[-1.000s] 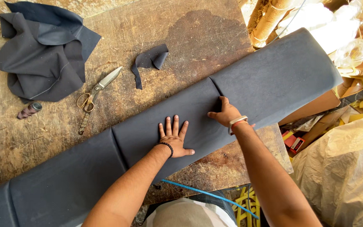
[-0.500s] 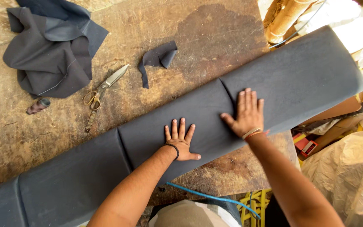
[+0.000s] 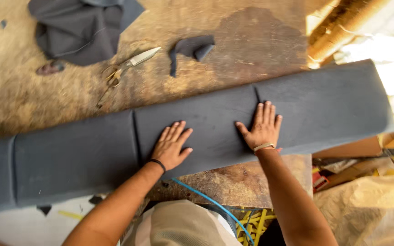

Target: The person staples dark fabric over the edge of a long wooden panel using a pneumatic nail gun, pressing and stretching the fabric flat with their hands as they work along the frame. They then use scissors to trim away the excess fabric overhanging the panel edge.

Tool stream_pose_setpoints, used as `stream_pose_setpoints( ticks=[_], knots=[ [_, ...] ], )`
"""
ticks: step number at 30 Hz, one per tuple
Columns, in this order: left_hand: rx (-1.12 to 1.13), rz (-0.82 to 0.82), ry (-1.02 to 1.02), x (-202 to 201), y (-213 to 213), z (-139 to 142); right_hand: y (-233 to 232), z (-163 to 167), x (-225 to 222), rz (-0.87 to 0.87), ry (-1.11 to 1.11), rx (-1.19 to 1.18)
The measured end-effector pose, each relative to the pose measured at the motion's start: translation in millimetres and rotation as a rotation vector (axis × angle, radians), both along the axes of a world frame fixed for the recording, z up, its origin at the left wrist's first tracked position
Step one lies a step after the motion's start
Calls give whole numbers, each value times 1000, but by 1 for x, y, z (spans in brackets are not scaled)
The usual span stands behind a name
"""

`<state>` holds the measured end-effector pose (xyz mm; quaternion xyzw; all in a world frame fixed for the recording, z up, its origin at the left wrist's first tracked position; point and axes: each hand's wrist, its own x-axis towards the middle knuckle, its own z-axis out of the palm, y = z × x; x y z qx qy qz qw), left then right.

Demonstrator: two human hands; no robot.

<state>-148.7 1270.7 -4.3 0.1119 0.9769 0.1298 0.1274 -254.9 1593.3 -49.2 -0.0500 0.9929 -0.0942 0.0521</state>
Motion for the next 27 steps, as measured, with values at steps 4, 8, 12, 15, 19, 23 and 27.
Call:
stream_pose_setpoints(
  ticks=[4,8,12,15,19,23,27],
  knots=[
    [-177,355,85,61,-111,3,-15,-1,-2,-5,61,-54],
    [-227,657,87,106,-176,4,-58,2,3,-59,81,-119],
    [-245,635,57,117,-194,-5,-151,5,29,152,89,-57],
    [-245,556,95,123,-201,-6,-242,14,72,358,68,-11],
    [-165,369,107,133,-218,7,-340,39,125,507,-16,-6],
    [-79,236,98,138,-243,21,-396,58,147,526,-74,17],
    [-4,161,145,152,-276,26,-408,57,158,442,-44,25]
  ],
)
